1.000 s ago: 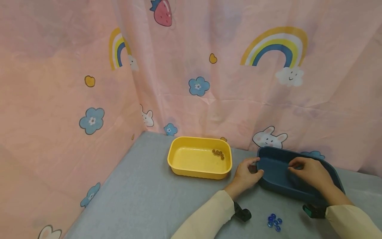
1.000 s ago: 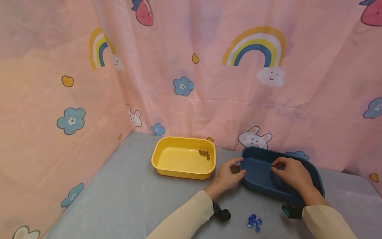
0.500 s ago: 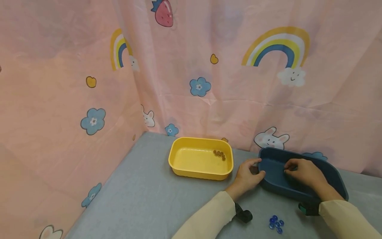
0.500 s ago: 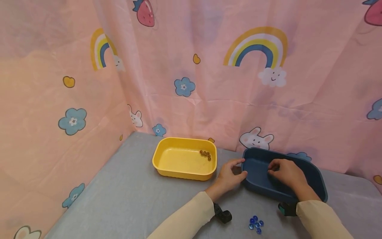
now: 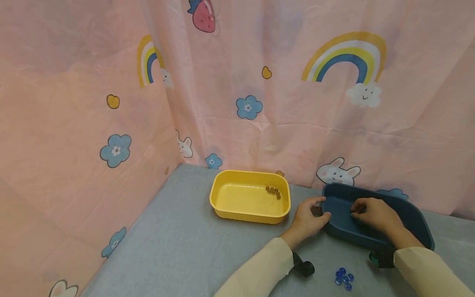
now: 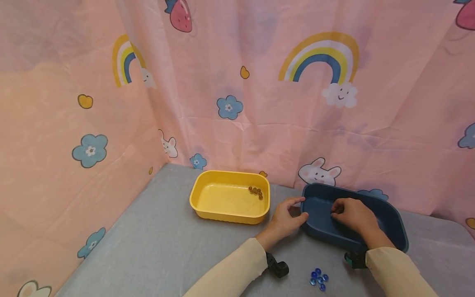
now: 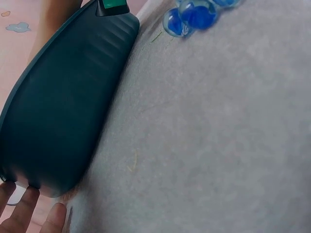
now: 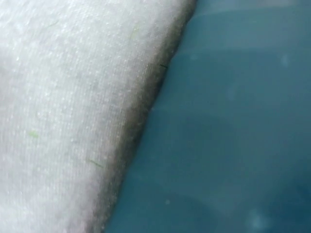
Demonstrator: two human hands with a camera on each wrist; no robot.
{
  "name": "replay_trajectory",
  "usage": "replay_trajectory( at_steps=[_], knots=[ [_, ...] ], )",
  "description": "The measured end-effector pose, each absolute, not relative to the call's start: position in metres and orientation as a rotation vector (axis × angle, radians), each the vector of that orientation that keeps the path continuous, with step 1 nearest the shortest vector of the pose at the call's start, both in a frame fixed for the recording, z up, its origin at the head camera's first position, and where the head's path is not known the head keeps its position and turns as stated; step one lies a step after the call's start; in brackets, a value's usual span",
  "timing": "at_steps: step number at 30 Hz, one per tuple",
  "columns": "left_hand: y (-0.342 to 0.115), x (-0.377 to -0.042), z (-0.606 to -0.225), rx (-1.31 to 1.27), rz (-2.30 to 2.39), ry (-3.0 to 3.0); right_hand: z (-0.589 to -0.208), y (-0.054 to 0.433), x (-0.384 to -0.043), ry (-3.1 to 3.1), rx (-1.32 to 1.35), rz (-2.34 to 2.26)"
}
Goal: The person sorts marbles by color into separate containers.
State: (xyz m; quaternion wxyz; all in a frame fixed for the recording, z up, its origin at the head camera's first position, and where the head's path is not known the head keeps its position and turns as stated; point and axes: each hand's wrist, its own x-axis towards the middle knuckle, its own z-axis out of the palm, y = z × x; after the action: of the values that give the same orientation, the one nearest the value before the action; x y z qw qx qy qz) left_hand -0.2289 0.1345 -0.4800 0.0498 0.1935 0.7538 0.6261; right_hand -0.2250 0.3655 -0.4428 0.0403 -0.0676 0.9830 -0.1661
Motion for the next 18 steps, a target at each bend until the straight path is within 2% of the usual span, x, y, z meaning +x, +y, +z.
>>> replay_trajectory(
  at_steps=[18],
  knots=[
    [0.134, -0.228, -0.48, 0.55, 1.892, 2.293, -0.436, 0.361, -0.215, 3.067, -0.158, -0.627]
  ],
)
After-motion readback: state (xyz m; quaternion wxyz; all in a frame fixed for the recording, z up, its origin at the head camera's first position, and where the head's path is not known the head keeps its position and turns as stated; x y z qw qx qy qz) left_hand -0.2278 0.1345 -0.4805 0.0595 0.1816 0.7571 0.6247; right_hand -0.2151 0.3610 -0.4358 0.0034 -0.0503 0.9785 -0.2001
